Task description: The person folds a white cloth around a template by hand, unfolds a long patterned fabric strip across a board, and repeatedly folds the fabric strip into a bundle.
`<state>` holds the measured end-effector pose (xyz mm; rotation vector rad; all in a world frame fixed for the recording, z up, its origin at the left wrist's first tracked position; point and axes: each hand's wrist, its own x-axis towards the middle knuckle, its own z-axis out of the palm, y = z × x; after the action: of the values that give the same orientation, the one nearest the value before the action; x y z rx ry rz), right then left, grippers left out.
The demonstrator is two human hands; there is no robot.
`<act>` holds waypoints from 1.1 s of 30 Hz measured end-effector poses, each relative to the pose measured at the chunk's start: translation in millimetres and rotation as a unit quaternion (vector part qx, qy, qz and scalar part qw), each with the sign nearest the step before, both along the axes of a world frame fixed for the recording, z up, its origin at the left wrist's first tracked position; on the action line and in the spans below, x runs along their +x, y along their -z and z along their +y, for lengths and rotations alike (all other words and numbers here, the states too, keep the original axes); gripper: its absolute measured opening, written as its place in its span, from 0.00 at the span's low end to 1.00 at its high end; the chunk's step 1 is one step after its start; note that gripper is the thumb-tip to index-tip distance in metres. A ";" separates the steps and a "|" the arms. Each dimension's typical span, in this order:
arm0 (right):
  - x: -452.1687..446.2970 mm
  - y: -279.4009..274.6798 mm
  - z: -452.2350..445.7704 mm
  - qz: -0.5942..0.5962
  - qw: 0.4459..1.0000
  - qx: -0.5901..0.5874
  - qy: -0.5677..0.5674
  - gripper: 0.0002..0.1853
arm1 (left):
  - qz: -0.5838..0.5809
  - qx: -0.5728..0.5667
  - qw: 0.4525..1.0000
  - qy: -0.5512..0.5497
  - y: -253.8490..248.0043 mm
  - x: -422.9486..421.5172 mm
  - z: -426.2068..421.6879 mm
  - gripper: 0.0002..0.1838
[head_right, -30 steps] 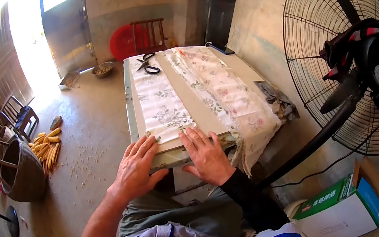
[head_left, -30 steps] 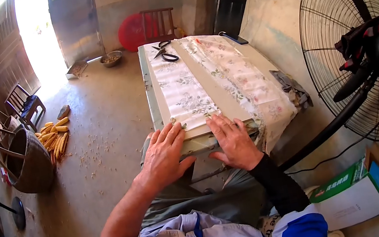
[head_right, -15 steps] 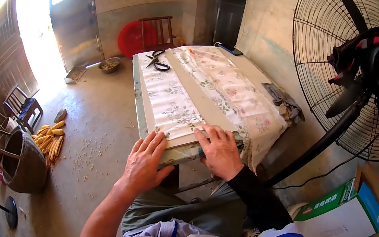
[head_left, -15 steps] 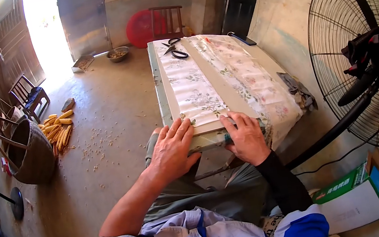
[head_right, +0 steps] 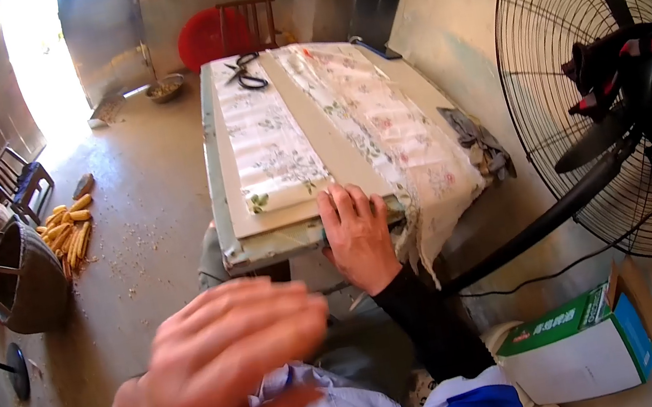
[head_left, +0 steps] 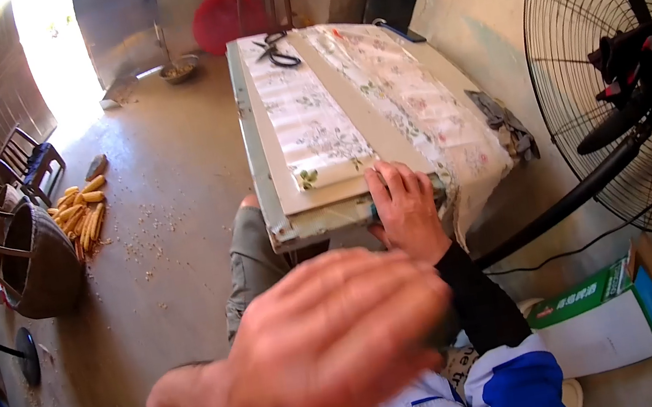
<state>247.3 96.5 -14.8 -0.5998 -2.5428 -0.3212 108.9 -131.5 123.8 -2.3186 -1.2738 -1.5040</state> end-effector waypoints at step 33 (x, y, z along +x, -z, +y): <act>9.3 -44.0 24.8 -0.083 0.988 -0.110 -0.068 0.31 | 0.060 -0.133 0.976 -0.165 119.2 -76.2 126.7 0.13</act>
<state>256.6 121.3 29.2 -0.4933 -2.7857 -0.0419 32.7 -4.7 4.6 -2.1572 -1.8095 -1.1311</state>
